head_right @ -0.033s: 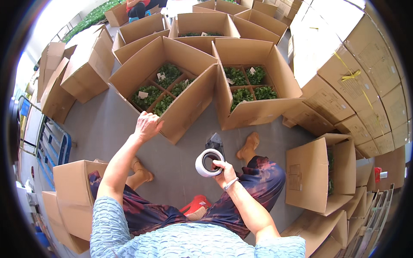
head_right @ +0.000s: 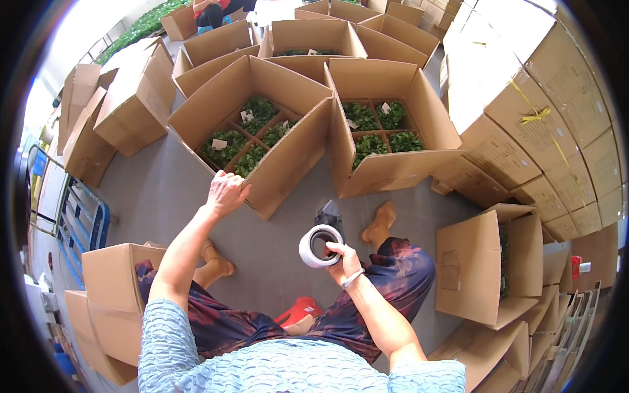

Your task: The person fastens a belt buckle around their waist, picks up a tape dispenser, and seals cardboard boxes containing potted plants by folding the box flaps and applying tape.

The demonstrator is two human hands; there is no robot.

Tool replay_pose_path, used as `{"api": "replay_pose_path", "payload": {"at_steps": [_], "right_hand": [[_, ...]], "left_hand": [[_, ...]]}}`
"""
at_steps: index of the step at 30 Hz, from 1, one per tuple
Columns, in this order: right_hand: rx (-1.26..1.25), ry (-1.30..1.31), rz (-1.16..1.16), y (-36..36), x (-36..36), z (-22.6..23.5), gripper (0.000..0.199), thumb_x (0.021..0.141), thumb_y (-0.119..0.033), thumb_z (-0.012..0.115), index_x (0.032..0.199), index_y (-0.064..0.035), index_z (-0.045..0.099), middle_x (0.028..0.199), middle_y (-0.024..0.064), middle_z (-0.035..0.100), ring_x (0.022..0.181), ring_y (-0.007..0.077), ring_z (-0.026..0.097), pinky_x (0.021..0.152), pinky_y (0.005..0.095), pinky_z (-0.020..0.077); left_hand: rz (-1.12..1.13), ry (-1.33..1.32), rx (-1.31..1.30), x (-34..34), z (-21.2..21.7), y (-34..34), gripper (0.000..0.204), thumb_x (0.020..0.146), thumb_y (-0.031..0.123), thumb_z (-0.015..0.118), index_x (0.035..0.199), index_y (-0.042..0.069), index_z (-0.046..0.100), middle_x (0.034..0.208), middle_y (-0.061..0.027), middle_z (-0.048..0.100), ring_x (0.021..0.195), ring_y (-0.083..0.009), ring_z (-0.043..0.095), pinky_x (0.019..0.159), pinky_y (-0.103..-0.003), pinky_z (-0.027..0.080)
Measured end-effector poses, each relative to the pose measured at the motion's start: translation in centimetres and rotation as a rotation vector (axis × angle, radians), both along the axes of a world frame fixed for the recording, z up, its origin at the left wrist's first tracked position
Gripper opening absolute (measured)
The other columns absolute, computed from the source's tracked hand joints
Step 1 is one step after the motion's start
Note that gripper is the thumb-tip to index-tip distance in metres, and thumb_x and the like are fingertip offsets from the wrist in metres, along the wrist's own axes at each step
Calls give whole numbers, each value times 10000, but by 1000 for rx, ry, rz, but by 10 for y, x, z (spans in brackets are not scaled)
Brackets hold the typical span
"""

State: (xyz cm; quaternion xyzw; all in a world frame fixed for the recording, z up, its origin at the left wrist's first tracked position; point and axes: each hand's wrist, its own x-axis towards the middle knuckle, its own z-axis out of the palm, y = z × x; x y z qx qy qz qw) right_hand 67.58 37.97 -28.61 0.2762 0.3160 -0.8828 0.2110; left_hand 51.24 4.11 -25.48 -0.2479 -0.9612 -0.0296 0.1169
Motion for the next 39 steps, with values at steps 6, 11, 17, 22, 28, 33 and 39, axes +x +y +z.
{"api": "replay_pose_path", "payload": {"at_steps": [6, 11, 17, 22, 28, 33, 39], "right_hand": [[-155, 78, -207, 16, -12, 7, 346, 862, -114, 590, 1207, -92, 612, 1107, 65, 679, 1016, 224, 659, 896, 428, 543], [-266, 112, -354, 35, -20, 20, 365, 908, -266, 545, 1237, -123, 613, 1177, 72, 677, 1080, 292, 648, 864, 497, 527], [-132, 270, -412, 68, -22, -17, 415, 877, -154, 611, 1286, -90, 588, 1242, 86, 658, 1159, 285, 617, 1018, 470, 472], [-244, 474, -351, 97, -9, -9, 444, 799, -123, 563, 1220, 15, 590, 1115, 163, 660, 1049, 319, 609, 976, 459, 474], [-208, 327, -302, 90, 3, -22, 512, 846, -140, 559, 1342, -20, 515, 1303, 143, 614, 1242, 331, 559, 1118, 479, 400], [-167, 187, -135, 62, -20, -21, 396, 865, -68, 536, 1251, 12, 583, 1198, 143, 658, 1132, 298, 620, 1026, 435, 463], [141, 230, 114, 6, -48, -28, 419, 843, -65, 567, 1257, -5, 594, 1202, 120, 663, 1145, 274, 620, 1044, 422, 454]], "left_hand": [[-21, 68, 103, 45, -8, 23, 277, 843, 281, 692, 658, 92, 611, 667, -88, 624, 696, -259, 613, 756, -403, 438], [-55, -27, 220, 136, 2, 103, 256, 808, 261, 668, 619, 95, 619, 618, -114, 612, 613, -300, 609, 621, -447, 472], [-244, -457, 281, 251, 2, 223, 272, 843, 242, 622, 662, 48, 681, 653, -170, 653, 668, -318, 684, 639, -457, 529], [-470, -807, 323, 241, 44, 205, 324, 918, 380, 575, 898, 90, 719, 823, -133, 687, 788, -324, 707, 707, -434, 553], [202, 206, 363, 100, 75, 2, 664, 798, 145, 746, 1391, 2, 485, 1432, -227, 469, 1358, -383, 416, 1121, -465, 349], [276, -315, 772, 94, -6, -76, 775, 910, 103, 590, 1565, 16, 184, 1624, -227, 175, 1515, -353, 166, 1235, -398, 134], [164, -326, 694, 105, -73, 18, 879, 723, -162, 402, 1558, -9, 174, 1610, -231, 215, 1495, -414, 190, 1221, -430, 210]]}}
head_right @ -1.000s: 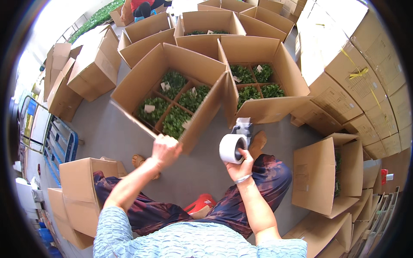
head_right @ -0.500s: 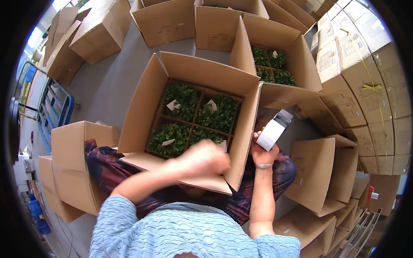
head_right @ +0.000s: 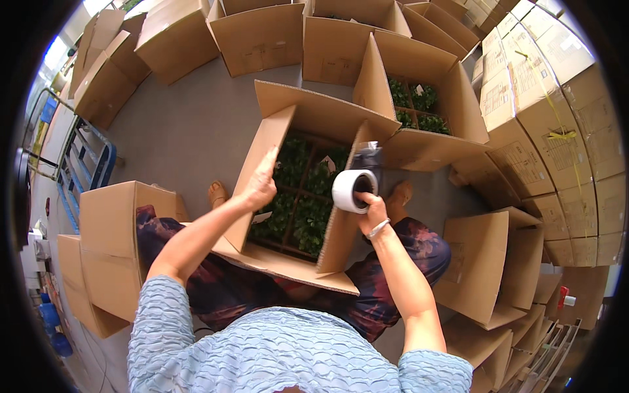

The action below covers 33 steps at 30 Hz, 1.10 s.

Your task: The person fastens a belt buckle around their waist, picks up a tape dispenser, and seals cardboard boxes containing potted plants by folding the box flaps and applying tape.

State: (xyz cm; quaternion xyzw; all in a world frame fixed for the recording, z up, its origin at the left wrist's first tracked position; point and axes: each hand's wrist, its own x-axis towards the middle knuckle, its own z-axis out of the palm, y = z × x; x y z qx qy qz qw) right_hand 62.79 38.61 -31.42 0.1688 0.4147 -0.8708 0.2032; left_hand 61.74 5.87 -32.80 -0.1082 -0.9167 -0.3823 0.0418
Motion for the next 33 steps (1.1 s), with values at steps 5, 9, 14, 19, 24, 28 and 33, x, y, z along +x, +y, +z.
{"api": "replay_pose_path", "payload": {"at_steps": [5, 9, 14, 19, 24, 28, 33], "right_hand": [[-98, -168, 3, -1, 1, -25, 423, 848, -50, 574, 1268, -4, 581, 1206, 128, 661, 1140, 271, 622, 1025, 416, 473], [-78, -294, 61, -40, 3, -51, 329, 862, -30, 600, 1186, 30, 603, 1133, 127, 673, 1085, 241, 639, 976, 375, 498], [65, -286, 76, -50, 4, -69, 226, 842, 6, 625, 1061, 53, 644, 999, 113, 693, 915, 189, 676, 858, 320, 527], [310, -253, 116, -66, -2, -89, 203, 782, 17, 659, 982, 44, 675, 940, 99, 701, 842, 198, 678, 819, 334, 534], [437, -137, 152, -66, -1, -94, 190, 723, 28, 683, 913, 14, 685, 904, 65, 694, 816, 188, 668, 781, 306, 523], [364, -142, 144, -64, 4, -85, 192, 723, 11, 686, 915, 5, 687, 900, 65, 695, 810, 185, 668, 782, 312, 522], [455, -174, 216, -65, 13, -82, 204, 729, -39, 689, 922, 25, 699, 889, 103, 719, 804, 200, 686, 773, 314, 532]], "left_hand": [[32, -121, -112, 44, 34, 36, 905, 694, -182, 455, 1544, -32, 184, 1604, -249, 200, 1479, -431, 216, 1211, -466, 241], [-24, -174, -218, 37, 10, 29, 747, 802, 5, 577, 1498, -32, 306, 1602, -203, 240, 1450, -419, 292, 1163, -495, 310], [-186, -84, -437, 21, -26, 28, 602, 986, 290, 541, 1501, 32, 365, 1618, -146, 231, 1492, -376, 192, 1198, -521, 212], [-217, -164, -342, 27, -73, 25, 630, 1014, 354, 464, 1549, 71, 289, 1658, -87, 146, 1535, -323, 45, 1233, -514, 64], [-189, -152, -452, 28, -84, 34, 631, 1011, 363, 447, 1551, 79, 286, 1664, -63, 128, 1539, -295, 20, 1240, -507, 15], [-191, -166, -425, 27, -76, 35, 649, 1000, 362, 466, 1552, 76, 279, 1664, -63, 130, 1539, -293, 25, 1240, -507, 16], [-145, -127, -412, 31, -75, 37, 682, 970, 366, 509, 1544, 67, 294, 1661, -72, 142, 1537, -301, 43, 1240, -511, 17]]}}
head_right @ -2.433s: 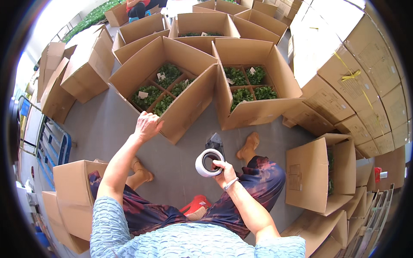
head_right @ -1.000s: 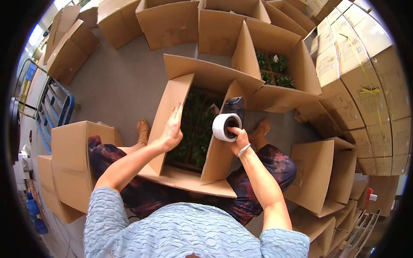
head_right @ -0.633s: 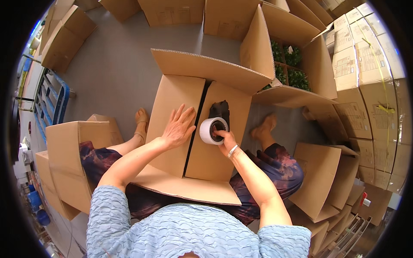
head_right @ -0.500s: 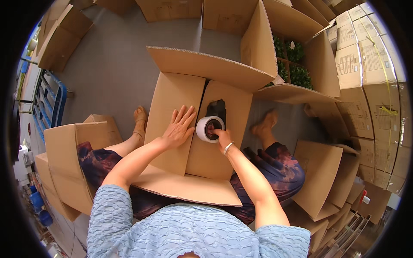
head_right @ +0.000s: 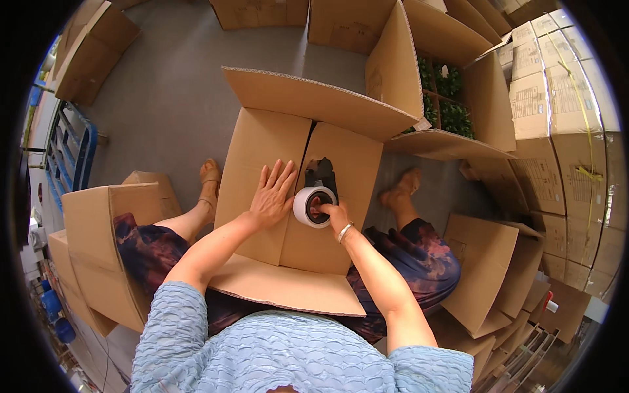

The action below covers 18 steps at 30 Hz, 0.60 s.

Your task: The person fastens a belt buckle around their waist, picks up a tape dispenser, and seals cardboard boxes containing potted plants by folding the box flaps and applying tape.

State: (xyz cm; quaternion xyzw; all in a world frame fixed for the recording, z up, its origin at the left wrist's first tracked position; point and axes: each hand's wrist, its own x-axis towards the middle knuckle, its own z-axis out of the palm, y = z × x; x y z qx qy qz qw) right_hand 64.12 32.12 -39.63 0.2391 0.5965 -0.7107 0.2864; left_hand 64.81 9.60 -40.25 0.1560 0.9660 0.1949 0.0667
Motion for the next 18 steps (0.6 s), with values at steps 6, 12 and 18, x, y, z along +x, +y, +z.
{"api": "replay_pose_path", "payload": {"at_steps": [6, 12, 18], "right_hand": [[10, 71, -67, 6, -5, -30, 227, 694, -59, 683, 908, 17, 704, 878, 88, 716, 813, 208, 681, 790, 316, 525], [-94, -10, -190, 0, 2, 5, 335, 684, -31, 690, 1015, 22, 674, 896, 96, 701, 789, 217, 659, 791, 332, 518], [832, 545, -148, 61, -16, -6, 600, 694, -43, 720, 1251, 78, 534, 1153, 227, 650, 1071, 322, 627, 968, 381, 470]], "left_hand": [[-16, 29, -30, -6, 0, 1, 665, 975, 366, 504, 1534, 57, 319, 1658, -80, 155, 1537, -304, 50, 1236, -521, 18], [-51, 14, -16, -9, 1, -2, 667, 998, 432, 456, 1535, 59, 320, 1661, -78, 142, 1539, -296, 40, 1239, -509, 15], [-82, 25, -77, -15, -3, -5, 724, 993, 513, 427, 1544, 62, 294, 1660, -82, 135, 1539, -273, 38, 1246, -490, 11]]}}
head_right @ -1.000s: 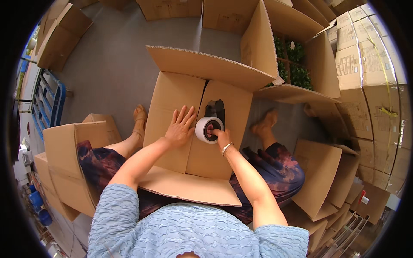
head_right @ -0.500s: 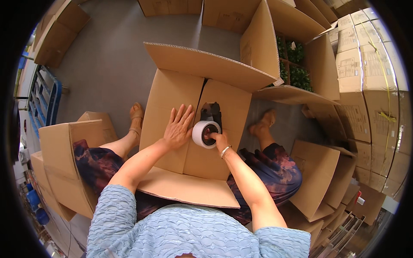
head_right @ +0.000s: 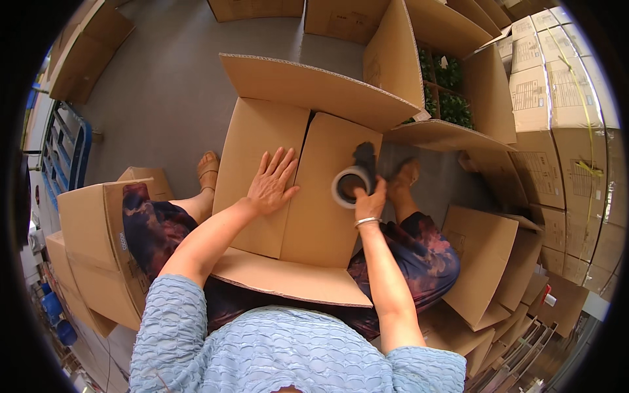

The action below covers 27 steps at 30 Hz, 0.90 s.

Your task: The person fastens a belt buckle around their waist, picks up a tape dispenser, and seals cardboard boxes containing potted plants by folding the box flaps and applying tape.

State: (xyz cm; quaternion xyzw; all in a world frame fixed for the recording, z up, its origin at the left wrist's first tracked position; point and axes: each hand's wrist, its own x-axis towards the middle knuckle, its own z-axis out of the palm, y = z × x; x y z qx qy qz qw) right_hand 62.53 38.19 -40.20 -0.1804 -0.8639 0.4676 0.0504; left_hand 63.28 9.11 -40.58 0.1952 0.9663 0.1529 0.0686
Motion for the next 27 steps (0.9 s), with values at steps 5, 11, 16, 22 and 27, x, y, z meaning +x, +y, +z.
{"api": "replay_pose_path", "payload": {"at_steps": [5, 11, 16, 22, 27], "right_hand": [[-294, -214, -223, 37, -27, -50, 811, 689, -115, 719, 1412, 111, 430, 1322, 289, 578, 1228, 366, 563, 1060, 362, 408], [-6, -280, -51, -20, -32, 11, 811, 680, -119, 694, 1405, 134, 433, 1320, 344, 563, 1263, 400, 550, 1086, 363, 397], [-48, -262, -7, -12, -41, 0, 817, 687, -106, 683, 1423, 122, 413, 1327, 352, 553, 1281, 416, 535, 1091, 364, 397], [20, -282, 90, -5, -44, 18, 749, 695, -70, 674, 1394, 96, 462, 1261, 301, 619, 1196, 381, 606, 1027, 366, 451], [-50, 243, 313, -41, -95, 152, 460, 737, -1, 645, 1189, 53, 579, 1008, 148, 699, 992, 269, 682, 907, 337, 512]], "left_hand": [[2, -7, 68, -2, 3, 7, 708, 983, 474, 469, 1545, 81, 294, 1658, -84, 147, 1537, -288, 52, 1245, -499, 24], [20, -12, 114, 2, 6, -6, 649, 966, 384, 524, 1542, 163, 324, 1653, -69, 175, 1532, -311, 79, 1226, -574, 18], [-67, 27, 39, -5, -2, 0, 563, 977, 331, 503, 1515, 206, 392, 1645, -17, 220, 1531, -301, 108, 1188, -663, -1], [-61, -3, -56, -6, -4, 1, 508, 1020, 371, 420, 1505, 221, 418, 1644, 39, 215, 1537, -282, 74, 1189, -675, -8], [-72, -24, -7, -4, 1, 3, 550, 998, 366, 481, 1508, 173, 411, 1648, 12, 209, 1532, -306, 103, 1181, -685, 12]]}}
